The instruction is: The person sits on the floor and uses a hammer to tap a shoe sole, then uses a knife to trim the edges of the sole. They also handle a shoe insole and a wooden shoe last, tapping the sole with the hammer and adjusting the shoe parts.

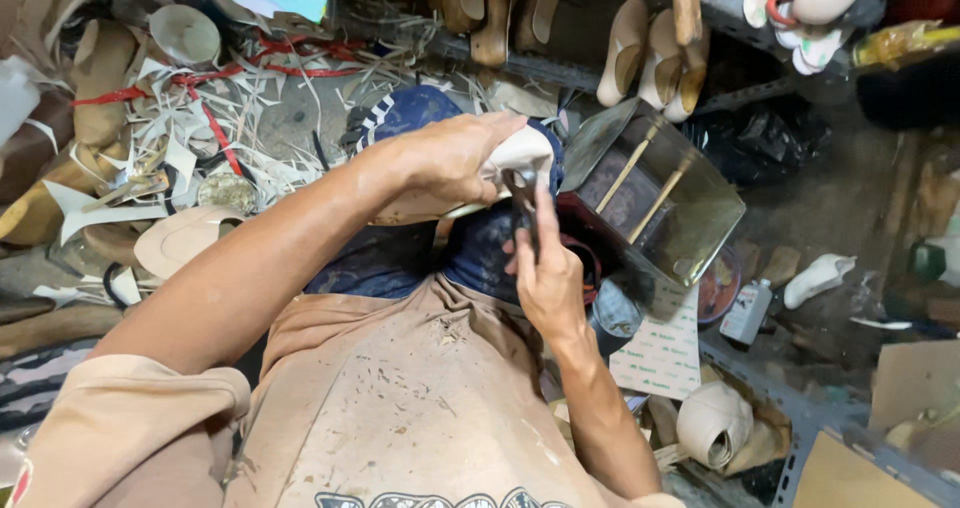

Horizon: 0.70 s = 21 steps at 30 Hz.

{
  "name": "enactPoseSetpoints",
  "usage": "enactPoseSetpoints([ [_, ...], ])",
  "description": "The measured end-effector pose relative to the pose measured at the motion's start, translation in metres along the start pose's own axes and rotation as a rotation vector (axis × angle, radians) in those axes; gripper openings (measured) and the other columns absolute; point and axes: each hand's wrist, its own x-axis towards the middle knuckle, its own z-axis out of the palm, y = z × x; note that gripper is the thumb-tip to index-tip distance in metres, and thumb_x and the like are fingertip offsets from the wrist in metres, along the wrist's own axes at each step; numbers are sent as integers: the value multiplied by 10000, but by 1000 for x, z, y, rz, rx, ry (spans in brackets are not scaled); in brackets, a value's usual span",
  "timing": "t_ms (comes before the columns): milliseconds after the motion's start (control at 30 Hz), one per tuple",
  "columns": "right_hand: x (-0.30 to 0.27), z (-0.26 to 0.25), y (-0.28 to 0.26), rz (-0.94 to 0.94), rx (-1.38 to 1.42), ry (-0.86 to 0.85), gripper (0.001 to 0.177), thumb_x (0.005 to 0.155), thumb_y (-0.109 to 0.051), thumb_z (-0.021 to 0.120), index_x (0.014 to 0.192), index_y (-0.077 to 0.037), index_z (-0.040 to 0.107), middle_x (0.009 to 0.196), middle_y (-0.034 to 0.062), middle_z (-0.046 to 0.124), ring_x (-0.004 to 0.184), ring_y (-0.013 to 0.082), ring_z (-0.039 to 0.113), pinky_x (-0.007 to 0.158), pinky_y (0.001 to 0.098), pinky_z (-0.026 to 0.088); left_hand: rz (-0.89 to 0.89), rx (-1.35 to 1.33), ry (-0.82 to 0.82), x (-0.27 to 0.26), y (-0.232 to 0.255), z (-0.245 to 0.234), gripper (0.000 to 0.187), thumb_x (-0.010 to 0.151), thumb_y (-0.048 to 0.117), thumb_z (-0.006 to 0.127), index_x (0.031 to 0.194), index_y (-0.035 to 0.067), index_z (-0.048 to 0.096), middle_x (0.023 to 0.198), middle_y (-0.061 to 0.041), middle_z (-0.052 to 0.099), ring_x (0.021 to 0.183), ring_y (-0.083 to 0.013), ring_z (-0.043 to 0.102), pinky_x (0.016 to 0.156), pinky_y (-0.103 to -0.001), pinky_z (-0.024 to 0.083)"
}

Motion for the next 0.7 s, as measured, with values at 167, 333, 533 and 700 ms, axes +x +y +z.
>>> enactPoseSetpoints([
  [167, -36, -21, 52, 239, 464, 103, 586, 1048, -386, 402, 1496, -11, 427, 768, 145, 732, 600, 218, 741, 532, 311, 605, 82, 426, 368, -67, 5, 7, 553, 840, 317, 660, 1337, 102, 549, 1086, -121, 642, 962, -369, 666, 774, -522, 573],
  [333, -44, -51, 26, 375, 1206, -72, 766, 999, -628, 342, 1525, -82, 454, 856, 175, 610, 698, 257, 683, 647, 314, 592, 224, 1116, 557, -82, 4, 17, 439, 906, 228, 491, 1258, -13, 596, 983, -187, 737, 664, -253, 729, 581, -356, 565],
  [533, -57, -17, 17, 466, 1619, -351, 569, 1055, -426, 452, 1534, -127, 380, 1071, 276, 701, 736, 345, 749, 634, 373, 645, 279, 1174, 520, -89, 10, 12, 499, 1000, 169, 367, 1375, -109, 541, 1030, -314, 727, 675, -310, 762, 596, -359, 589],
  [700, -45, -9, 18, 267, 813, -313, 343, 996, -112, 559, 1246, 112, 627, 534, 115, 573, 530, 198, 572, 591, 263, 499, 88, 337, 514, -116, 0, 21, 682, 873, 353, 714, 1462, 96, 486, 1194, -167, 638, 968, -391, 697, 765, -516, 583],
])
